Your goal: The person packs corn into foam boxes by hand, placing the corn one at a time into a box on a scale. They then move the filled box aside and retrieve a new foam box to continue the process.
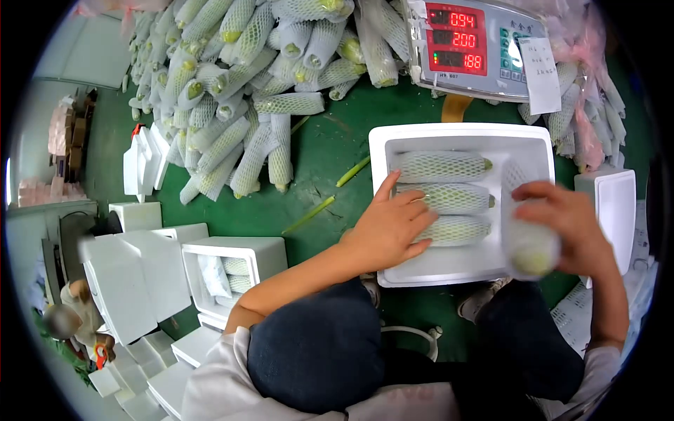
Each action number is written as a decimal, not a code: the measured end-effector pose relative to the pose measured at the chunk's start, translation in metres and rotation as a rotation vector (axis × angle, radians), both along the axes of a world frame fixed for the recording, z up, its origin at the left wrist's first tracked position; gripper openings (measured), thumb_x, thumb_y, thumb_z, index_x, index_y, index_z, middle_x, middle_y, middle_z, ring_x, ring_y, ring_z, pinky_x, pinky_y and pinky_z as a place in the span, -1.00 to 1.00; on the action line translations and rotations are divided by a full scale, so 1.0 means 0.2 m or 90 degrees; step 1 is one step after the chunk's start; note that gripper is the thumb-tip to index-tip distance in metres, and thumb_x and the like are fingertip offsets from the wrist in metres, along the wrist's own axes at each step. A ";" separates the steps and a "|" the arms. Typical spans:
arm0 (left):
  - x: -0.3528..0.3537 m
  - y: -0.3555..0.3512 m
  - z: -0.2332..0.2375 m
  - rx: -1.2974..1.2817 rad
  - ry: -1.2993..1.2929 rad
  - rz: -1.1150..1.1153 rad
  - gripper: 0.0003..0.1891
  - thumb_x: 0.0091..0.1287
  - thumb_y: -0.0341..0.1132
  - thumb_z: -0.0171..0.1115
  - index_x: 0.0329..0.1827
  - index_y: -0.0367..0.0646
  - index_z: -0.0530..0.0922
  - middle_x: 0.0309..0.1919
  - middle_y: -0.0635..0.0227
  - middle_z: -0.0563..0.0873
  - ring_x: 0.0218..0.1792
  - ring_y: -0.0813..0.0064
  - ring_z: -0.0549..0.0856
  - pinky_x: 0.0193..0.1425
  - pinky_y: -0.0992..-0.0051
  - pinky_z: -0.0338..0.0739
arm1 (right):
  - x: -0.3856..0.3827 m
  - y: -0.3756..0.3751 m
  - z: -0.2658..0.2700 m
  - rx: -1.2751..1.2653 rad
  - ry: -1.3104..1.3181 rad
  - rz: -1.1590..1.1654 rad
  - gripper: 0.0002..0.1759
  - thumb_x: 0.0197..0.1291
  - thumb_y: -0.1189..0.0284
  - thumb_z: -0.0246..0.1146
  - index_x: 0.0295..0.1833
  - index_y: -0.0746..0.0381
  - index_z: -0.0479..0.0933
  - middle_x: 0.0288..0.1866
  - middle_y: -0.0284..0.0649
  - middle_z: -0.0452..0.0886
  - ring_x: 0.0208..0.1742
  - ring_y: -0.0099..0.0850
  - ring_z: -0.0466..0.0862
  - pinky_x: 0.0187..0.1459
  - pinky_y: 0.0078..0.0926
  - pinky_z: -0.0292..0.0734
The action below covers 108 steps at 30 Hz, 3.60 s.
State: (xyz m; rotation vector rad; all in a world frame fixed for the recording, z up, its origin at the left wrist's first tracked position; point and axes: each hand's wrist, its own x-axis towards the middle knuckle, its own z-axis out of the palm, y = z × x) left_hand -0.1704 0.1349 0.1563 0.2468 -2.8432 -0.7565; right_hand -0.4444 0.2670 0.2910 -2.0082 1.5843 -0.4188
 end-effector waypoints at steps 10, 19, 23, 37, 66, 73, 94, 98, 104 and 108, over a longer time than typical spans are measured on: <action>-0.01 -0.05 -0.10 0.149 0.230 0.018 -0.76 0.13 -0.40 0.35 -0.11 -0.08 0.62 -0.08 0.33 0.66 0.14 0.26 0.60 0.46 -0.07 0.22 | -0.02 0.19 -0.76 0.354 0.286 -0.250 0.04 -0.06 0.30 0.54 0.54 0.21 0.17 0.09 0.19 0.52 0.01 0.14 0.61 0.02 -0.05 0.55; 0.29 -1.31 -0.93 -0.336 -0.007 0.590 -0.29 0.10 -0.25 0.35 0.36 -0.25 0.38 0.24 0.07 0.51 0.34 0.09 0.43 0.40 -0.04 0.24 | 0.07 0.08 -0.48 0.252 0.175 -0.263 -0.23 0.06 0.55 0.40 0.43 0.22 0.32 0.01 0.11 0.61 -0.15 0.01 0.66 -0.11 -0.16 0.61; 0.28 -1.59 -0.95 -0.365 -0.390 0.547 -0.50 0.20 -0.18 0.27 0.23 -0.06 0.53 0.21 0.21 0.52 0.36 0.19 0.37 0.44 0.01 0.17 | 0.13 0.06 -0.39 0.032 -0.012 -0.207 -0.31 -0.02 0.69 0.38 0.31 0.25 0.42 0.16 0.09 0.58 -0.04 0.03 0.67 -0.04 -0.22 0.63; 0.04 -0.69 0.33 0.395 -0.136 0.198 -0.40 0.03 -0.10 0.50 0.12 -0.19 0.57 -0.03 0.22 0.75 -0.05 0.37 0.73 0.09 0.33 0.60 | 0.27 0.02 -0.20 -0.440 0.297 0.176 -0.62 0.21 0.24 0.32 0.16 -0.10 0.62 0.15 -0.36 0.62 0.27 -0.40 0.53 0.41 -0.01 0.27; 0.08 -0.22 0.15 0.737 0.230 0.099 -0.21 0.29 0.15 0.31 0.42 -0.25 0.38 0.26 0.23 0.53 0.29 0.40 0.51 0.35 0.30 0.40 | 0.40 -0.18 -0.37 0.019 -0.657 -0.209 0.02 -0.13 0.36 0.56 0.45 0.27 0.17 0.32 -0.06 0.38 0.30 -0.19 0.47 0.35 -0.13 0.34; 0.44 -0.38 -0.69 -0.132 0.065 0.662 -0.36 0.19 -0.22 0.39 0.34 -0.16 0.39 0.23 -0.03 0.51 0.23 -0.03 0.49 0.23 0.05 0.44 | -0.01 -0.05 -0.28 0.008 -0.306 -0.324 -0.21 -0.16 0.51 0.46 0.30 0.31 0.38 0.20 -0.10 0.53 0.24 -0.27 0.54 0.28 -0.29 0.41; 0.09 -0.09 0.05 0.292 0.192 -0.055 -0.05 0.03 0.12 0.51 0.41 -0.18 0.29 0.19 0.08 0.55 0.26 0.09 0.50 0.39 0.19 0.34 | 0.37 0.00 -0.28 -0.100 -0.433 -0.082 -0.27 0.11 0.39 0.40 0.40 0.28 0.32 0.25 0.02 0.50 0.27 -0.07 0.51 0.41 -0.10 0.23; 0.19 -0.32 -0.36 0.168 0.379 0.328 -0.53 0.30 -0.25 0.24 0.23 -0.20 0.38 0.08 0.13 0.57 0.16 0.19 0.55 0.36 0.27 0.34 | 0.23 -0.02 -0.11 -0.040 -0.259 -0.040 -0.35 -0.11 0.47 0.43 0.22 0.23 0.50 0.03 -0.04 0.56 0.04 -0.11 0.59 0.25 -0.16 0.38; 0.87 -1.20 -1.14 -0.194 -0.049 0.956 -0.30 0.17 -0.24 0.26 0.39 -0.35 0.32 0.31 -0.15 0.45 0.27 -0.14 0.49 0.33 0.04 0.42 | 0.12 0.11 -0.34 0.017 0.210 -0.084 -0.17 -0.47 0.59 0.46 0.17 0.03 0.61 0.15 -0.08 0.53 0.13 -0.04 0.53 0.14 -0.18 0.46; 0.76 -1.31 -1.03 0.153 -0.172 0.932 0.09 0.02 0.11 0.51 0.50 -0.32 0.13 0.11 -0.22 0.64 0.10 -0.11 0.67 0.18 0.11 0.54 | 0.06 0.15 -0.30 0.085 0.244 -0.156 -0.30 -0.41 0.59 0.48 0.06 0.05 0.65 0.15 -0.15 0.56 0.12 -0.12 0.54 0.05 -0.16 0.48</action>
